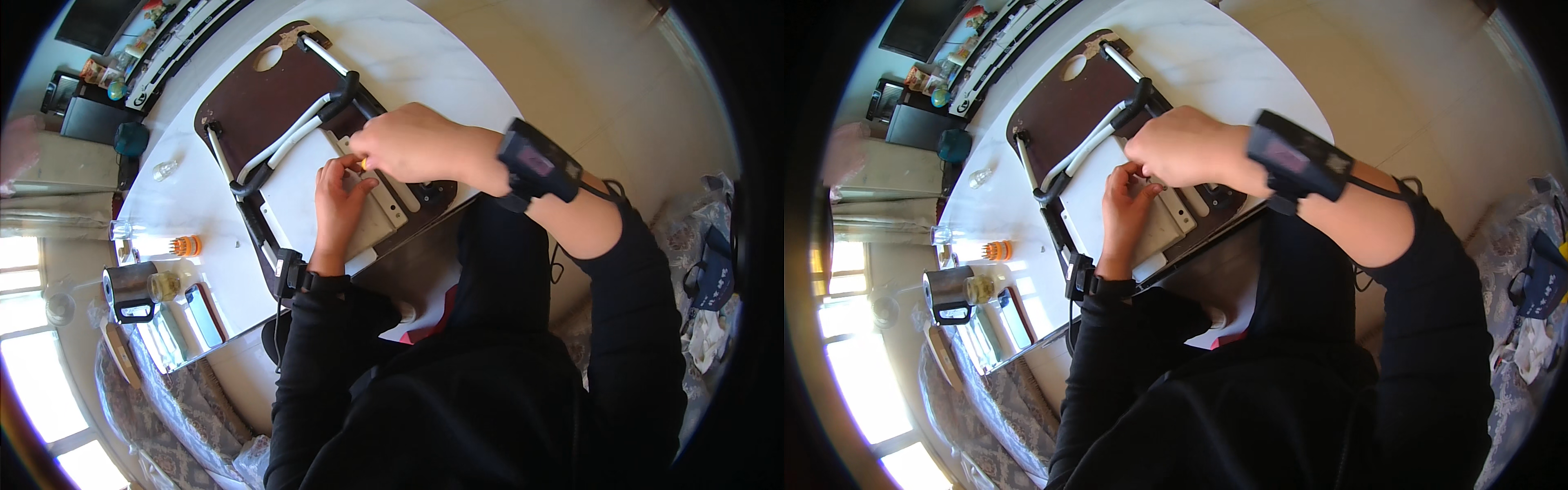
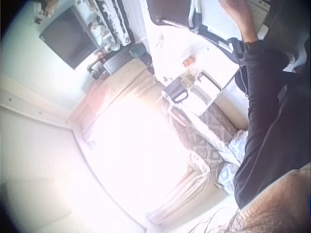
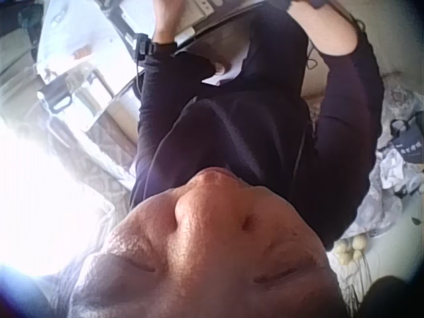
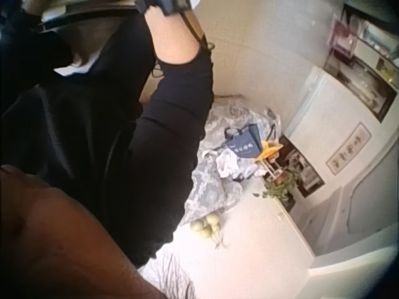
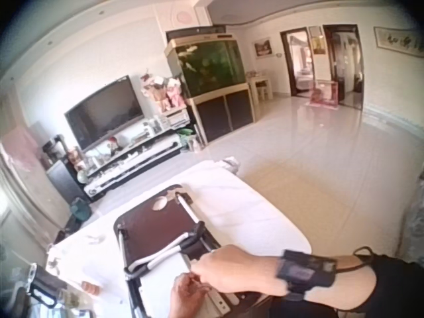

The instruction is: The person assembles a small folding table by attaching metal legs to a white tabletop using a screwdriver. They insert screws into pre-drilled holes and tighten them to secure the legs in place.

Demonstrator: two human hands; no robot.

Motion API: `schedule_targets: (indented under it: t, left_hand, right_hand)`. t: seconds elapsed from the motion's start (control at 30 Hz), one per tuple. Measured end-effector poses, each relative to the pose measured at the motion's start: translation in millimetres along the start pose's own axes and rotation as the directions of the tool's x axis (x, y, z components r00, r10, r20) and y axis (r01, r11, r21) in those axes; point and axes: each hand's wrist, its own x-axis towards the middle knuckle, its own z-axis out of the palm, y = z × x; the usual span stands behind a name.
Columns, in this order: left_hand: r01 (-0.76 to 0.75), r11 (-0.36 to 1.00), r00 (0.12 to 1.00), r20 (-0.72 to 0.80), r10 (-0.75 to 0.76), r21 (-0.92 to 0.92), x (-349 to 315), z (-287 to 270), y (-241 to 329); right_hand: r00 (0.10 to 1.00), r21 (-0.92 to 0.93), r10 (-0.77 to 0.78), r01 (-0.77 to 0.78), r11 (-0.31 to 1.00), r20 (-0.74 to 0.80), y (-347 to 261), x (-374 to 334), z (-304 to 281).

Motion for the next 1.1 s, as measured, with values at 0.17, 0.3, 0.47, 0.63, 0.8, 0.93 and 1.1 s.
schedule_targets:
  t: [0.17,0.3,0.47,0.63,0.8,0.93,1.1]
  left_hand:
    - [-0.121,0.921,0.992,0.073,0.101,0.370,-8,-4,20]
    - [-0.182,0.829,0.977,0.194,0.091,0.528,-7,3,28]
    - [-0.263,0.715,0.932,0.363,0.013,0.648,4,7,38]
    - [-0.313,0.574,0.917,0.398,-0.025,0.757,7,10,47]
    - [-0.325,0.407,0.909,0.401,-0.115,0.854,6,19,47]
    - [-0.204,0.515,0.923,0.339,-0.184,0.833,9,23,46]
    - [0.004,0.628,0.996,-0.058,0.065,0.778,-3,-41,1]
  right_hand:
    - [0.881,0.485,0.287,-0.077,0.871,-0.376,21,-58,34]
    - [0.732,0.667,0.467,-0.024,0.745,-0.496,22,-88,84]
    - [0.660,0.731,0.539,0.021,0.683,-0.523,26,-91,105]
    - [0.701,0.715,0.513,-0.007,0.699,-0.495,32,-86,105]
    - [0.650,0.735,0.562,-0.008,0.679,-0.512,36,-83,109]
    - [0.629,0.735,0.580,-0.022,0.678,-0.517,42,-82,112]
    - [0.625,0.778,0.616,-0.020,0.627,-0.480,49,-84,118]
